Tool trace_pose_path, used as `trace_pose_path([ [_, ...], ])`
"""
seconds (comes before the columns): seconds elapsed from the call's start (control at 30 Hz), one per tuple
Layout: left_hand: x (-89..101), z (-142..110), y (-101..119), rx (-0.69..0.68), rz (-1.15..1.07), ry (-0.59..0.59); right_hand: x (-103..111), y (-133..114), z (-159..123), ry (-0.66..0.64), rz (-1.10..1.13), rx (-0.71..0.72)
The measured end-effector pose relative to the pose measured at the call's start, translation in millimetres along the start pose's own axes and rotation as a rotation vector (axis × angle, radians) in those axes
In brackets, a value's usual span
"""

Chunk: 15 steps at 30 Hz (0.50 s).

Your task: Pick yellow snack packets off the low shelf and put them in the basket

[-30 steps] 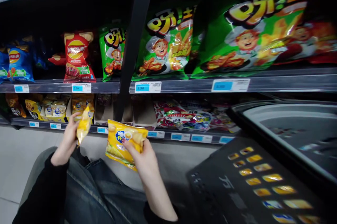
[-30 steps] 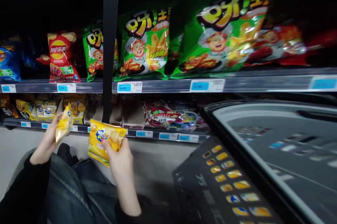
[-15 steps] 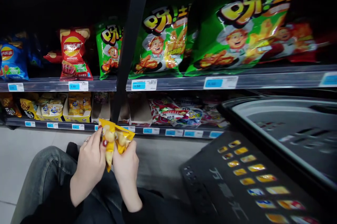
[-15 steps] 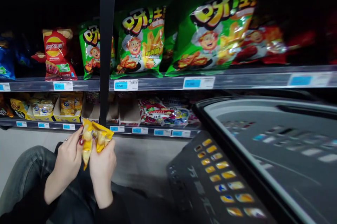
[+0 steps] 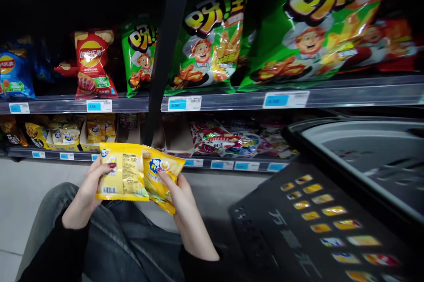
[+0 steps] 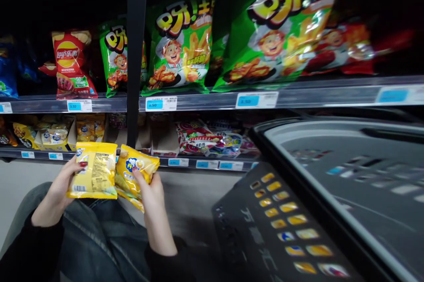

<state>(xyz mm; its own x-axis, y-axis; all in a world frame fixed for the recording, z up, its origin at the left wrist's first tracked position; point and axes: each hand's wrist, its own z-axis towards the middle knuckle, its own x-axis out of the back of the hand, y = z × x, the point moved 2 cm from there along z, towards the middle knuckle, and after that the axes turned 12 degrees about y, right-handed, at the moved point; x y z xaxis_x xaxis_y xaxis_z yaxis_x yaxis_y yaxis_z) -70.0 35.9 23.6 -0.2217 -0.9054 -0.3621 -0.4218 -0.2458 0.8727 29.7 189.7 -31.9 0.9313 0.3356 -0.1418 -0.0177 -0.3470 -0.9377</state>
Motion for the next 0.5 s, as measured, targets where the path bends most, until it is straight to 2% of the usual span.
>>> trace_pose_path([
  [0.07, -1.8, -4.0, 3.0, 0.052, -0.05, -0.045, -3.5, 3.7, -1.6, -0.064, 0.082, -0.139],
  [0.13, -4.6, -5.5, 2.0, 0.083, -0.057, -0.083, -7.5, 6.6, -4.6, -0.088, 0.077, -0.206],
  [0.33, -4.2, 7.4, -14.3, 0.208, -0.149, 0.029, -13.1, 16.3, -4.8, -0.1, 0.003, -0.28],
  [0.4, -3.2, 10.9, -16.7, 0.175, -0.159, 0.023, -12.5, 16.8, -4.2, -0.119, -0.013, -0.279],
  [0.5, -3.2, 8.7, -13.3, 0.052, -0.126, 0.009, -10.3, 17.5, -2.6, -0.13, -0.013, -0.273],
])
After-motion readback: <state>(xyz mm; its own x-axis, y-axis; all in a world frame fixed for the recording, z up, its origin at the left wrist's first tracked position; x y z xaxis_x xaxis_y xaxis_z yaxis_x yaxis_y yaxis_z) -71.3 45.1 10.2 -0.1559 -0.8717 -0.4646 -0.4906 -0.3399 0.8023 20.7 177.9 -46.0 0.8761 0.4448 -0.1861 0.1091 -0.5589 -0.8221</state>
